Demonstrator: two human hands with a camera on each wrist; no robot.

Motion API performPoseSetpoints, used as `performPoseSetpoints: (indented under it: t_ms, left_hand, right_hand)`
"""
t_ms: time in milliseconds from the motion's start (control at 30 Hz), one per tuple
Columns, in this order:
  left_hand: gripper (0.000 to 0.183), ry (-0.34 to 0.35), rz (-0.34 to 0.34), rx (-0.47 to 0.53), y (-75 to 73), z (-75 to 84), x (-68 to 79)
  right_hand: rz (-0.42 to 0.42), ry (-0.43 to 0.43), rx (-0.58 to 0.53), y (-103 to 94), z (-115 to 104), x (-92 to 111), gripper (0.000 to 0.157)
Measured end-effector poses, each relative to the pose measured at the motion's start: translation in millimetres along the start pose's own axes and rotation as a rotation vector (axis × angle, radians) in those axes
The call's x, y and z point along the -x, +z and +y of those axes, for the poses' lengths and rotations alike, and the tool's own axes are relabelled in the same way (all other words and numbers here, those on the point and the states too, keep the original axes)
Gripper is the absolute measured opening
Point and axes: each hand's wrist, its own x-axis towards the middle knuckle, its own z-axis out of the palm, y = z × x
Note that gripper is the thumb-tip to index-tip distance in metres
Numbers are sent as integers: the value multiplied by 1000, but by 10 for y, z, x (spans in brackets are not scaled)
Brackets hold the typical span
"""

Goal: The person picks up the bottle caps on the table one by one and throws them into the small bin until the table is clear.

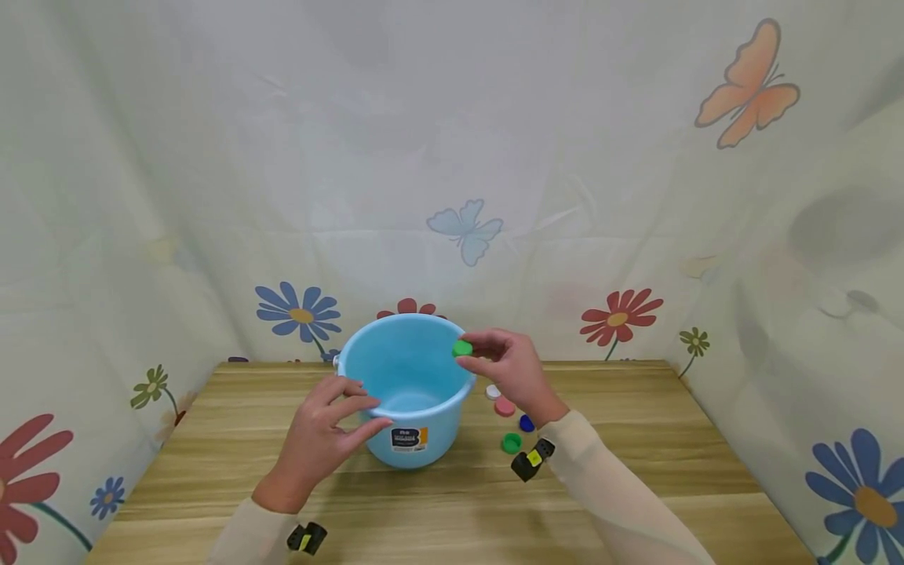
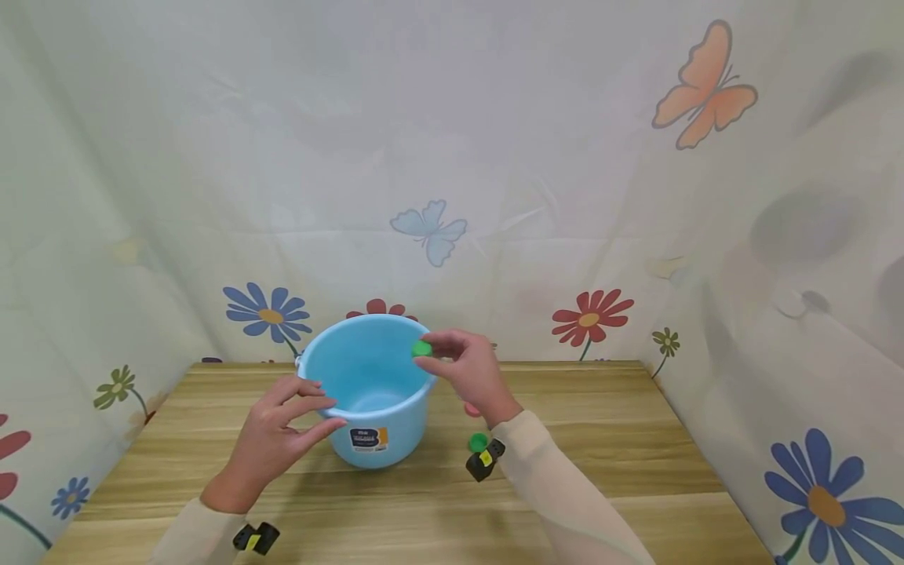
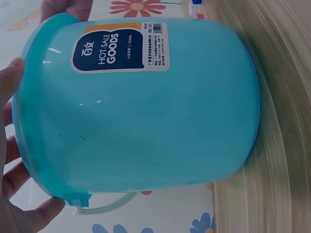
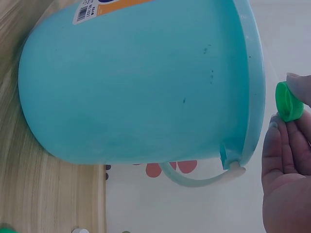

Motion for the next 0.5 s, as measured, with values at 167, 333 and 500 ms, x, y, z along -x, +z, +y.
performPoseSetpoints:
  t_ms: [167,333,500]
  left_hand:
    - [37,-4,-3,-4,-9,13,-3]
    - [37,-1,-4,-6,-20,32,-14]
    - [37,-4,-10,-7,-18,29,-14]
  right_hand:
    - [-4,-3,-13,36,-34,-14,33]
    - [3,22,-30,78,-56,-39,34]
    - [6,36,-27,114,-72,-55,34]
